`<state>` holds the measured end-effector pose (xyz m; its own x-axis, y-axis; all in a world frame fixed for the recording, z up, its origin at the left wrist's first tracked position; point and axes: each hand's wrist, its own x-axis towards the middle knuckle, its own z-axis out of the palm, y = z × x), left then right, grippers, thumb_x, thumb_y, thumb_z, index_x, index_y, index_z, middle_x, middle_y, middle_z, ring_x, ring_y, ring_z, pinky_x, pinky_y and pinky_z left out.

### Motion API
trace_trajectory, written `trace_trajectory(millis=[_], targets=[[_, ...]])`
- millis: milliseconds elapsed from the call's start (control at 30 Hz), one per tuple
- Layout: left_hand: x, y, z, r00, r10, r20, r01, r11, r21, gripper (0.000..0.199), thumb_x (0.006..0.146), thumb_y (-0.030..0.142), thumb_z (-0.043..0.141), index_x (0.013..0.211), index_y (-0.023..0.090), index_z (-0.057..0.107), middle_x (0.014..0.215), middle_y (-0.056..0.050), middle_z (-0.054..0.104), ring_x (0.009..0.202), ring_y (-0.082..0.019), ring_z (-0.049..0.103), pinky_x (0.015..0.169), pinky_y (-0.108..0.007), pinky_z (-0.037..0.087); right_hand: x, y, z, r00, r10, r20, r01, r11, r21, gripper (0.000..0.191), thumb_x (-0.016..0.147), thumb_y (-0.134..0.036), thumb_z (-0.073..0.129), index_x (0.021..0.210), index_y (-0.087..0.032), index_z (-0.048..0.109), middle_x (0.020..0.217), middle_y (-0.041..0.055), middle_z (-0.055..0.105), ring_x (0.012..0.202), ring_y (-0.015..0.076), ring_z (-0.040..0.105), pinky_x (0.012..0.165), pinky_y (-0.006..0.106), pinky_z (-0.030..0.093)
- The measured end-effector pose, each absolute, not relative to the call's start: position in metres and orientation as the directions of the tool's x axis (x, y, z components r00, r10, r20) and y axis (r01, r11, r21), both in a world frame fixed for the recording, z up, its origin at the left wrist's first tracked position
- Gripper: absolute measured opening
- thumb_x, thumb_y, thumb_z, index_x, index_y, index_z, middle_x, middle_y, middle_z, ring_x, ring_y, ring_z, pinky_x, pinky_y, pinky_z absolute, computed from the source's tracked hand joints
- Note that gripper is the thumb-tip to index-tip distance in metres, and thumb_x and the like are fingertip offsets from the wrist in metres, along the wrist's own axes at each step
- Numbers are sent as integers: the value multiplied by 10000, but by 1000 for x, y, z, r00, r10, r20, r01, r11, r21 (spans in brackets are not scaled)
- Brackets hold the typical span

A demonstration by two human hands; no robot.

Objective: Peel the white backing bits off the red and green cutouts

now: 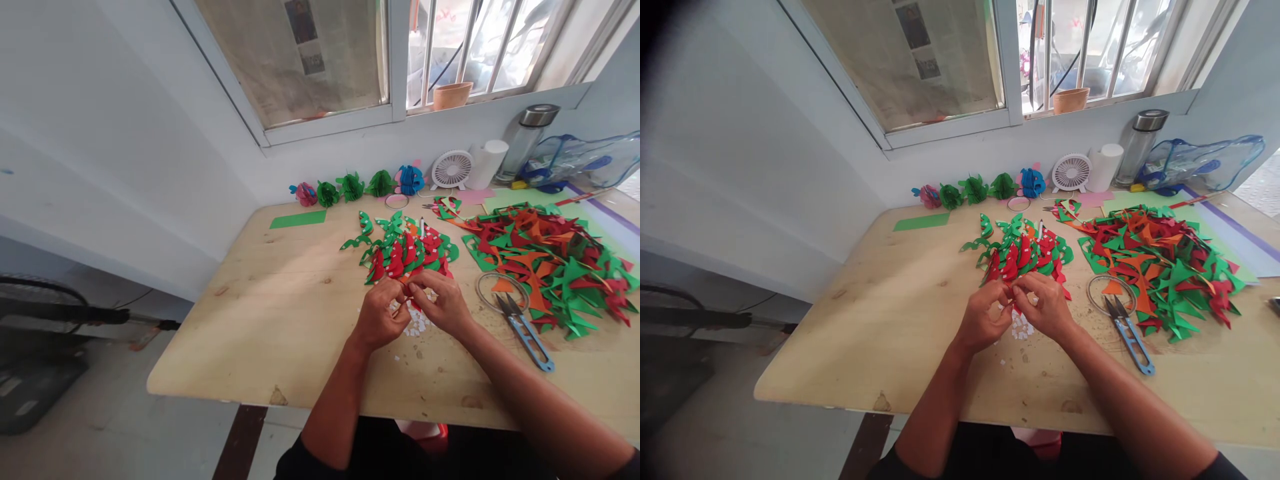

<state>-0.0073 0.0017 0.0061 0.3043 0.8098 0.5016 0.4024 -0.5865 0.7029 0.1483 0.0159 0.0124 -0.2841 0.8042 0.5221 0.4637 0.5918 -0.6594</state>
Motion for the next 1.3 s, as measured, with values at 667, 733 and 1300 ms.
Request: trace_trajectory(millis=[667,733,1300], targets=[[-3,2,4,376,726,576,502,-682,532,182,651,61,460,643,210,356,647,-9,480,636,-150,458,611,-275,382,151,19,8,-280,824,492,498,563,-660,119,794,-158,521,722,-180,614,688,37,660,624,145,590,608,261,442],[-3,2,3,376,731,570,503,-677,537,180,649,64,462,637,210,357,646,-11,481,634,-151,458,607,-278,381,150,19,7,-268,828,493,515,556,-653,118,785,-157,521,714,-182,611,681,33,658,616,143,587,604,259,441],[-11,0,13,156,936,314,128,-335,934,98,675,156,561,625,171,478,804,-50,627,779,-162,596,731,-294,476,154,23,6,7,974,227,460,198,-865,310,797,-368,515,556,-174,537,468,-21,499,430,100,427,414,222,319]])
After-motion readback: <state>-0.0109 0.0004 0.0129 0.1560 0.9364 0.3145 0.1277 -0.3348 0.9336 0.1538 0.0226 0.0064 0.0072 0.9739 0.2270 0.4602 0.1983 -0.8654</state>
